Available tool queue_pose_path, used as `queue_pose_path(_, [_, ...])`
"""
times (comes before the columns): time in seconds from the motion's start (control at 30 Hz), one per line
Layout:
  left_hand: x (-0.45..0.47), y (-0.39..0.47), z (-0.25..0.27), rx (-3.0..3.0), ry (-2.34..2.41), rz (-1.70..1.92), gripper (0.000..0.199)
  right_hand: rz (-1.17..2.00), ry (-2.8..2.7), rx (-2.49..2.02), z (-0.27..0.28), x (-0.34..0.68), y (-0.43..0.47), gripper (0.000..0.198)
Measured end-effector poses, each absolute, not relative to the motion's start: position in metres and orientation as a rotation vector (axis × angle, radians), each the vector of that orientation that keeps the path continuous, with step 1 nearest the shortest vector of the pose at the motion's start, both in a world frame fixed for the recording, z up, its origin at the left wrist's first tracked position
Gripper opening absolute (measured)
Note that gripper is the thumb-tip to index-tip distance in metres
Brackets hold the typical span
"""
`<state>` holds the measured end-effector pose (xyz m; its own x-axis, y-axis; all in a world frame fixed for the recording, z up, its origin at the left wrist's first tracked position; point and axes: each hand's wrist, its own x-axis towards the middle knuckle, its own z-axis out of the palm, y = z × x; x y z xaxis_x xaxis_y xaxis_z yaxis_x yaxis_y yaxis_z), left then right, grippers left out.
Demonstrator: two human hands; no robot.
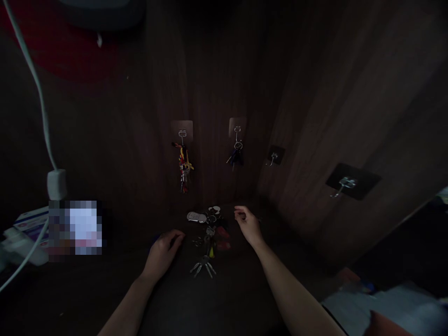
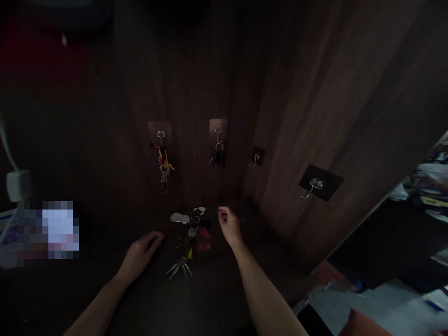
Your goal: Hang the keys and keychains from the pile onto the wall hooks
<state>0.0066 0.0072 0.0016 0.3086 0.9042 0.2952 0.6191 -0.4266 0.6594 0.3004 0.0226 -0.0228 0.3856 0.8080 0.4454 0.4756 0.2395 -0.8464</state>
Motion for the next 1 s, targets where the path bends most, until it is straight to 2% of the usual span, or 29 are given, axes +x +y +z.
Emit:
queue_pose_path(0.27, [0.007, 0.007, 0.001, 2.146, 1.364, 0.891, 0.027, 0.373, -1.3, -1.407, -0.023, 0.299, 0.023, 0.022])
queue_pose_path(0.67, [0.008, 0.008, 0.001, 2.176, 1.362, 0.904, 0.027, 0.381, -1.313, -1.334, -0.01, 0.29, 0.018, 0.012])
queue_pose_path(0.8, [0.007, 0.009, -0.001, 2.192, 1.35, 0.905, 0.028, 0.273, -1.217, -1.287, 0.024, 0.29, 0.023, 0.019])
queue_pose_path(1.0, [0.007, 0.009, -0.001, 2.181, 1.364, 0.91, 0.026, 0.098, -1.131, -1.189, 0.109, 0.299, 0.052, 0.027])
